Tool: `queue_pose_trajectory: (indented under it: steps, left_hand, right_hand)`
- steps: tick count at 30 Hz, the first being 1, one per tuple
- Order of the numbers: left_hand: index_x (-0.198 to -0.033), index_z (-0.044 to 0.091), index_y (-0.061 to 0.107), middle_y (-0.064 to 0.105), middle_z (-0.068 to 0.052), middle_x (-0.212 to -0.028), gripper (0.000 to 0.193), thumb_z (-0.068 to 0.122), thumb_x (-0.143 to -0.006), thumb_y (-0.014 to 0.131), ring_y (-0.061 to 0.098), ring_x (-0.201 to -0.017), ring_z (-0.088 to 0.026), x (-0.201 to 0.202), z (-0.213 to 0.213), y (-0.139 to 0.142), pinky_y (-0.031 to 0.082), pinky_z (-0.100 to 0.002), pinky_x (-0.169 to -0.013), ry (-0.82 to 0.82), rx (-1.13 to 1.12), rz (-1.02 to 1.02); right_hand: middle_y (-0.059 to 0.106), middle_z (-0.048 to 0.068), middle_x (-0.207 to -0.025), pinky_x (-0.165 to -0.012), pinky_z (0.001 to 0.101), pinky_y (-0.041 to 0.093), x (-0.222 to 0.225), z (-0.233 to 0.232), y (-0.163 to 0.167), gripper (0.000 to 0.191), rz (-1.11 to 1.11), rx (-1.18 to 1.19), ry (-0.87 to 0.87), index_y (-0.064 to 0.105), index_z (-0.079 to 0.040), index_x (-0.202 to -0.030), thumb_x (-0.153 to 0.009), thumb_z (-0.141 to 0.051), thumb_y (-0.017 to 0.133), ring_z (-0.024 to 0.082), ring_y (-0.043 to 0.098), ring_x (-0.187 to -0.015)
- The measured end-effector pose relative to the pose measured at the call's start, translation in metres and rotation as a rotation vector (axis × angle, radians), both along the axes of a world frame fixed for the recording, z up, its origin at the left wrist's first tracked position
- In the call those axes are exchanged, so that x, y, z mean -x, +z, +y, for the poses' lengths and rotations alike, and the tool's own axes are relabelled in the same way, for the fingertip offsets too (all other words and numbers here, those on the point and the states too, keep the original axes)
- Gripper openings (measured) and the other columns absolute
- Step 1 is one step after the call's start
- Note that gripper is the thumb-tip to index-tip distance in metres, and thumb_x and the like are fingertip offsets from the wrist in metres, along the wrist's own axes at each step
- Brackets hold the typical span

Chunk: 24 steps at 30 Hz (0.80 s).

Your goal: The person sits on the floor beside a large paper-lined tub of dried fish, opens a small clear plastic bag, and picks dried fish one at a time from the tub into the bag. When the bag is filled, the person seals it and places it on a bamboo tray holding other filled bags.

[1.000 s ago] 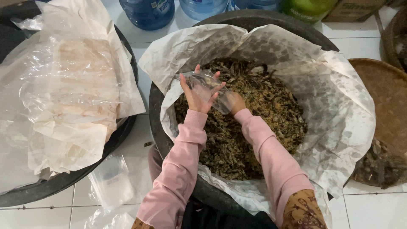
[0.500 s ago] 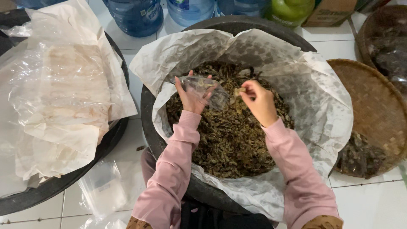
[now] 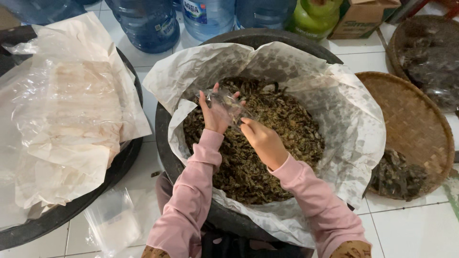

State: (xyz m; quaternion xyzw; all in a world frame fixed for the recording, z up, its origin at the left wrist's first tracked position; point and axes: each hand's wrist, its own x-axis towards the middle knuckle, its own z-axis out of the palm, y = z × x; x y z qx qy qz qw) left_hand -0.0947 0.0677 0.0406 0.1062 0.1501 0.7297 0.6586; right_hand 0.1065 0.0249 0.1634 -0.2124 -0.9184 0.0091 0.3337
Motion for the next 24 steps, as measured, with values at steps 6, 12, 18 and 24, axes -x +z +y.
queue_pose_trajectory:
  steps: [6,12,18,24]
  left_hand:
    - [-0.162,0.037,0.022,0.05,-0.026,-0.143,0.09,0.084,-0.087,0.041,0.063,-0.118,-0.05,-0.004,-0.004,0.013,0.052,-0.065,-0.099,-0.019,0.021,0.09]
    - [-0.161,0.037,0.023,0.051,-0.027,-0.14,0.089,0.084,-0.088,0.041,0.063,-0.114,-0.051,-0.004,-0.003,0.013,0.052,-0.066,-0.097,-0.027,0.011,0.007]
    - [-0.162,0.038,0.023,0.052,-0.028,-0.142,0.09,0.083,-0.087,0.043,0.063,-0.116,-0.053,-0.003,-0.003,0.012,0.052,-0.068,-0.098,-0.002,0.037,0.05]
    - [-0.16,0.039,0.022,0.05,-0.029,-0.142,0.089,0.082,-0.085,0.045,0.061,-0.118,-0.055,-0.003,-0.001,0.014,0.052,-0.07,-0.098,-0.019,0.058,0.062]
  right_hand:
    - [0.065,0.018,-0.118,-0.068,0.0349,0.062,0.029,0.014,-0.015,0.014,-0.294,0.11,-0.095,0.059,0.001,-0.105,-0.093,-0.001,0.065,0.03,0.075,-0.087]
    - [0.066,0.012,-0.124,-0.073,0.0361,0.062,0.034,0.019,-0.012,0.017,-0.184,0.112,0.057,0.059,0.0,-0.104,-0.088,0.001,0.065,0.03,0.075,-0.092]
    - [0.066,0.01,-0.13,-0.083,0.0351,0.062,0.038,0.027,-0.029,0.018,-0.231,0.085,0.015,0.063,0.001,-0.107,-0.089,0.001,0.065,0.027,0.072,-0.107]
    - [0.064,0.014,-0.135,-0.092,0.0378,0.059,0.034,0.032,-0.031,0.023,-0.199,0.091,-0.011,0.069,0.005,-0.114,-0.093,-0.005,0.067,0.029,0.07,-0.112]
